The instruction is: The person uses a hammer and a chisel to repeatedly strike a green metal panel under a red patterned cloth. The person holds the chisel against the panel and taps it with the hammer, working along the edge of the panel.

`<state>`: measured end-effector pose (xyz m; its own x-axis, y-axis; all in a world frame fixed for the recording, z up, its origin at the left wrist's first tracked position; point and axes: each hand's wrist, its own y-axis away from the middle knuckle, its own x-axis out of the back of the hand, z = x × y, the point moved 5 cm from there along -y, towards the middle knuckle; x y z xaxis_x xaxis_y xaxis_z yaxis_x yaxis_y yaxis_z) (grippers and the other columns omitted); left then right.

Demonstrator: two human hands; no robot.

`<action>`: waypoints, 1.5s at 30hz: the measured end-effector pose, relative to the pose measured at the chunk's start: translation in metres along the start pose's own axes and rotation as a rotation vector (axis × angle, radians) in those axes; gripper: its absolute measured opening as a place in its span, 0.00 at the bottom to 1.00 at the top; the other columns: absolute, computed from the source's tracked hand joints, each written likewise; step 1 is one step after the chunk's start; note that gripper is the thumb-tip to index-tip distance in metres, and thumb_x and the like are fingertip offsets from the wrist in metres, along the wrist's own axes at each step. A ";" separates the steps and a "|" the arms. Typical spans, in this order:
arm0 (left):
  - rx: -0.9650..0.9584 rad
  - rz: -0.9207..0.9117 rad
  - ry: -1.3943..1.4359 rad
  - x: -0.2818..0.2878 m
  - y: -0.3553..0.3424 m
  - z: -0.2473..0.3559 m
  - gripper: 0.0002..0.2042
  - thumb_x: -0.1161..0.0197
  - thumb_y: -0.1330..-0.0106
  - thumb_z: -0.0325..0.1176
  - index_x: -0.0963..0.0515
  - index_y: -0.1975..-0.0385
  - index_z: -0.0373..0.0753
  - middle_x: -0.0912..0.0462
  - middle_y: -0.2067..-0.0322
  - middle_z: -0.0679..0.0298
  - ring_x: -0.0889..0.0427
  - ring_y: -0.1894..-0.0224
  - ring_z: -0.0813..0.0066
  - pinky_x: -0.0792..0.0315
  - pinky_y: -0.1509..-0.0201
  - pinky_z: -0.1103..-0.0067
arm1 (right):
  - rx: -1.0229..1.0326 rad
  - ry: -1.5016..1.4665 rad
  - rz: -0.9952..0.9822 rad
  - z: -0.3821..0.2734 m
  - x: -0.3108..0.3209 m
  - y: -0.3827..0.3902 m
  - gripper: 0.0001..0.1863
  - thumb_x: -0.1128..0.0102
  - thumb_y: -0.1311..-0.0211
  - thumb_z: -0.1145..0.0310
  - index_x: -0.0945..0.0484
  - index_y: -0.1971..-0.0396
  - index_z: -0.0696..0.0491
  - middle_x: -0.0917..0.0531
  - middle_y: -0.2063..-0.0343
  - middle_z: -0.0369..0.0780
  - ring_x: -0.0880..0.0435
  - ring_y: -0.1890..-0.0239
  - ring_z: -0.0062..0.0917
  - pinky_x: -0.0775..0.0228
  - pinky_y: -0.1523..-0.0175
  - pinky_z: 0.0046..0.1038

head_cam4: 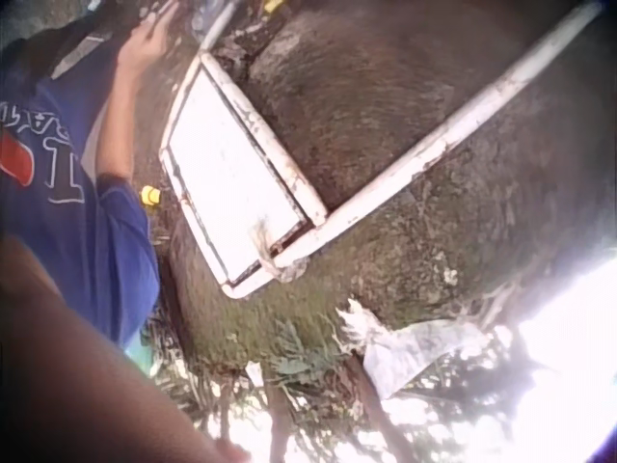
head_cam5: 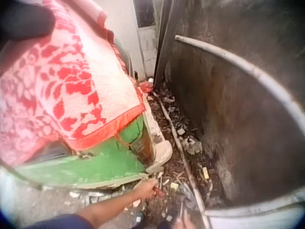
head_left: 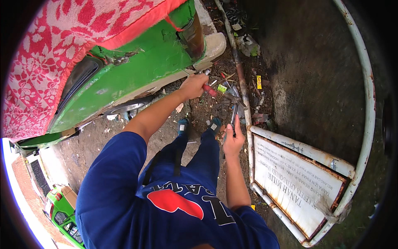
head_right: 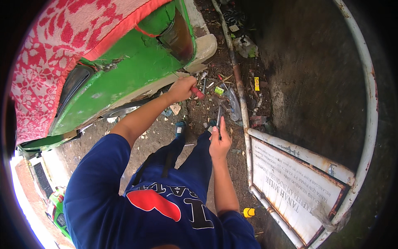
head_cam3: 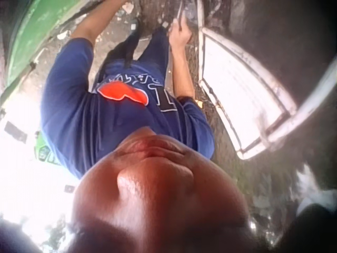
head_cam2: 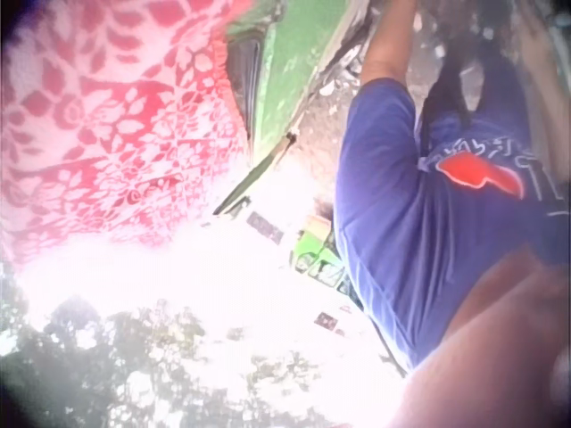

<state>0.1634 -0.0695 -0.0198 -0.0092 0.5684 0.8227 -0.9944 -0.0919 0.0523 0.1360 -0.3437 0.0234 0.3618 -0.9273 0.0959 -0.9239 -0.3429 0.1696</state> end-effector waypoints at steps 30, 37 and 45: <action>-0.083 0.217 -0.060 -0.028 -0.030 -0.010 0.08 0.38 0.46 0.35 0.25 0.71 0.40 0.24 0.68 0.58 0.23 0.58 0.56 0.34 0.53 0.63 | -0.196 -0.475 -0.048 0.045 -0.014 0.002 0.29 0.48 0.28 0.72 0.41 0.29 0.51 0.24 0.77 0.37 0.26 0.82 0.18 0.31 0.78 0.22; -0.080 0.187 -0.035 -0.033 -0.036 -0.007 0.09 0.38 0.46 0.35 0.26 0.70 0.39 0.24 0.67 0.56 0.24 0.56 0.55 0.33 0.52 0.63 | -0.181 -0.453 -0.054 0.043 -0.009 -0.016 0.29 0.47 0.28 0.71 0.40 0.29 0.51 0.24 0.76 0.37 0.26 0.81 0.18 0.30 0.77 0.22; -0.035 0.205 -0.056 -0.032 -0.048 -0.007 0.09 0.38 0.45 0.36 0.26 0.70 0.38 0.24 0.68 0.56 0.23 0.58 0.54 0.31 0.52 0.62 | -0.180 -0.444 -0.051 0.043 -0.009 -0.039 0.28 0.47 0.28 0.71 0.39 0.30 0.51 0.24 0.76 0.37 0.26 0.80 0.18 0.29 0.76 0.22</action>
<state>0.2105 -0.0777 -0.0521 -0.2063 0.4940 0.8446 -0.9755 -0.1713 -0.1381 0.1632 -0.3287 -0.0263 0.2817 -0.8980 -0.3381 -0.8560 -0.3944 0.3343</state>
